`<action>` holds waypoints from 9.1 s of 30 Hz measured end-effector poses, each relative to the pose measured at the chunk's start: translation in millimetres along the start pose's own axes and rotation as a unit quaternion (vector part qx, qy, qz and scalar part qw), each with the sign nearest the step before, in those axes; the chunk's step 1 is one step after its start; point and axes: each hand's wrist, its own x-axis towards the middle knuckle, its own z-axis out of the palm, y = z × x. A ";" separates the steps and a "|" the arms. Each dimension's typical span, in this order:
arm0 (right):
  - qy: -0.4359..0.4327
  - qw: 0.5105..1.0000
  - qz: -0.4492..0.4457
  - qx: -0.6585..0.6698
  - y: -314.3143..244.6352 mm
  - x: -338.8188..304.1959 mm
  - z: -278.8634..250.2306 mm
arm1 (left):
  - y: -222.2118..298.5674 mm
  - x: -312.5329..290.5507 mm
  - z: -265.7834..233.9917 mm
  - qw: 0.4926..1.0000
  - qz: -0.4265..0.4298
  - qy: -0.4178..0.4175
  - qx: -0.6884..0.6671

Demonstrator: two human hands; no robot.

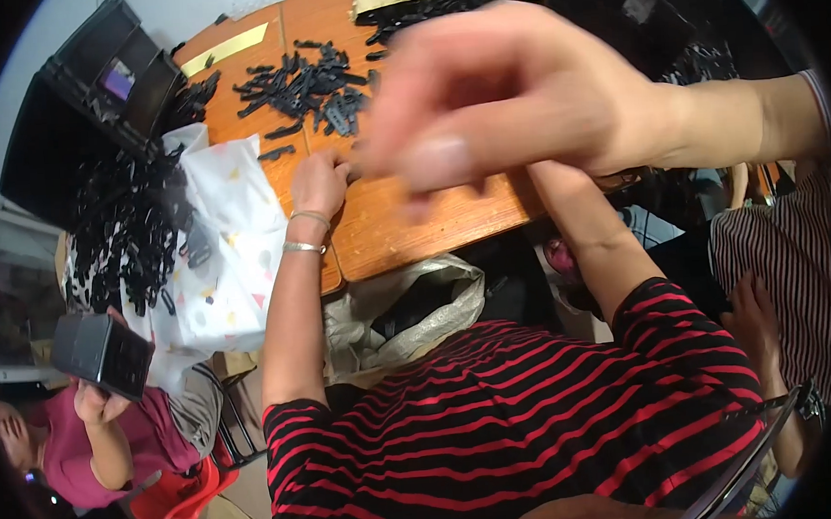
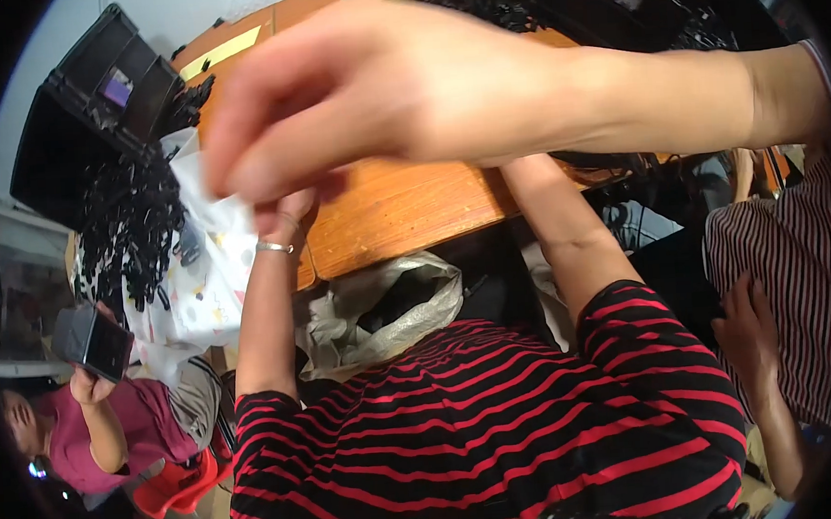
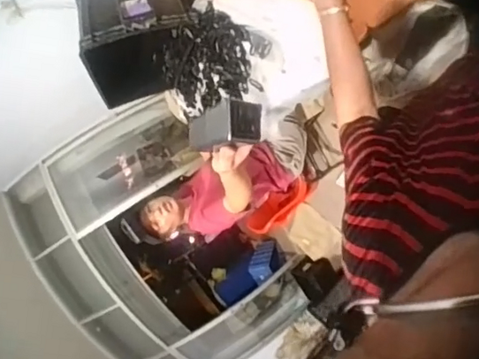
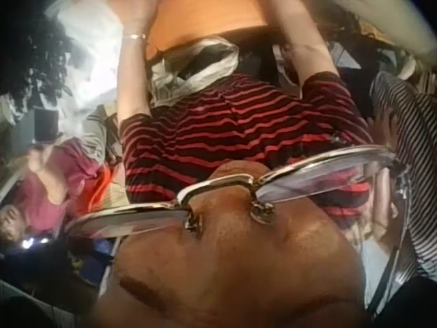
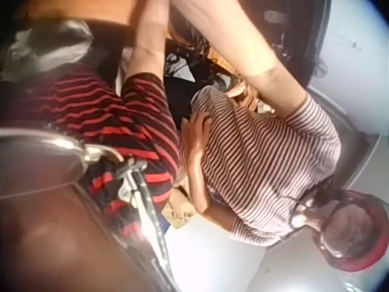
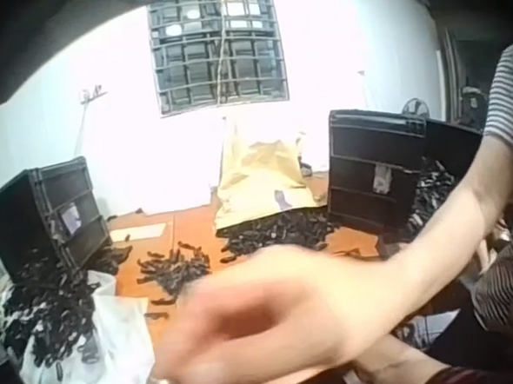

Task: Assembling small black plastic components by hand at a workstation.

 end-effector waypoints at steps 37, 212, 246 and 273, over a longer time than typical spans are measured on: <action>-0.018 0.987 0.141 -0.078 26.5 161.4 136.9 | 21.7 -71.3 20.6 0.752 0.063 0.150 -0.639; 0.326 0.656 0.359 -0.578 280.6 47.1 -153.2 | 35.5 -23.0 -29.1 0.770 -0.134 0.025 -0.623; 0.231 0.845 -0.076 -0.477 201.5 50.7 7.7 | 88.3 -79.6 -42.3 0.830 0.040 0.120 -0.544; 0.173 0.953 0.018 -0.247 216.7 40.8 1.8 | 73.1 -93.2 -49.6 0.867 0.025 0.087 -0.490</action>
